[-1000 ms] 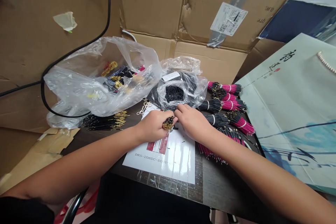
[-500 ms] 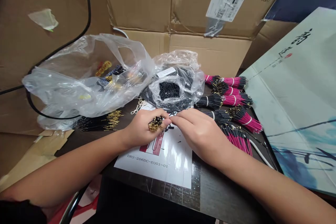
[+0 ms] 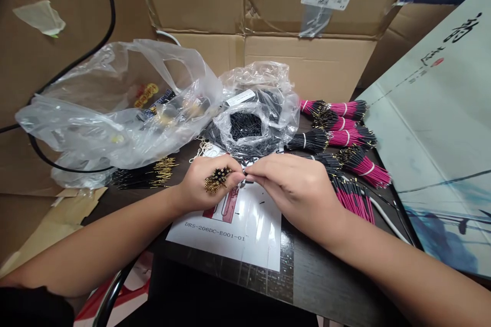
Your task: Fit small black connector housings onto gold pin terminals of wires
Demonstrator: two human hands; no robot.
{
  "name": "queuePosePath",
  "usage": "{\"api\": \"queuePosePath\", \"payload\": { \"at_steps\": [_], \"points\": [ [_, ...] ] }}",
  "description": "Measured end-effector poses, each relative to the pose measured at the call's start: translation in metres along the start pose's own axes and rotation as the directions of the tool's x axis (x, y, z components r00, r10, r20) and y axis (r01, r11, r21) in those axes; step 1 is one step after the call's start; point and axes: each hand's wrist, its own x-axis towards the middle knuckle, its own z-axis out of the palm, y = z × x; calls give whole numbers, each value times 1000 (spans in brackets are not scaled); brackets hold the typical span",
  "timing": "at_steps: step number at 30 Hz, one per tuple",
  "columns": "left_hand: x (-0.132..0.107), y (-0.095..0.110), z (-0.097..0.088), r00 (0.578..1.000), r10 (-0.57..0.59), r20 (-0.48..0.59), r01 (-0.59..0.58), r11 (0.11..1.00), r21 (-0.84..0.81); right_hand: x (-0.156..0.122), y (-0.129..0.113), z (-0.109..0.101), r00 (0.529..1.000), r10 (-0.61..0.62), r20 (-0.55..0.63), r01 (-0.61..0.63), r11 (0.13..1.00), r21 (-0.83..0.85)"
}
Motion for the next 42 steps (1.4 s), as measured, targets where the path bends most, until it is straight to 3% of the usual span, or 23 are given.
{"api": "queuePosePath", "payload": {
  "at_steps": [4,10,18,28,32,38,42],
  "points": [
    [-1,1,1,999,27,-31,-27,999,17,0,-2,2,999,37,21,-38,998,40],
    [-3,-2,3,998,39,-40,-36,997,68,1,-3,4,994,102,28,-101,994,-49],
    [-4,-8,5,997,49,-62,-42,993,111,2,-3,3,982,159,105,-163,986,37],
    [-4,-6,5,996,57,-67,-50,994,100,1,-1,10,953,290,86,-298,947,119],
    [-3,-4,4,998,24,-66,-18,997,80,1,-1,11,940,332,78,-340,925,170],
    [-1,1,2,993,-74,-89,74,997,-5,3,-1,10,881,465,93,-471,837,280],
    [-1,3,1,986,-132,-98,128,991,-42,4,-2,11,867,481,133,-497,813,303]
  ]
}}
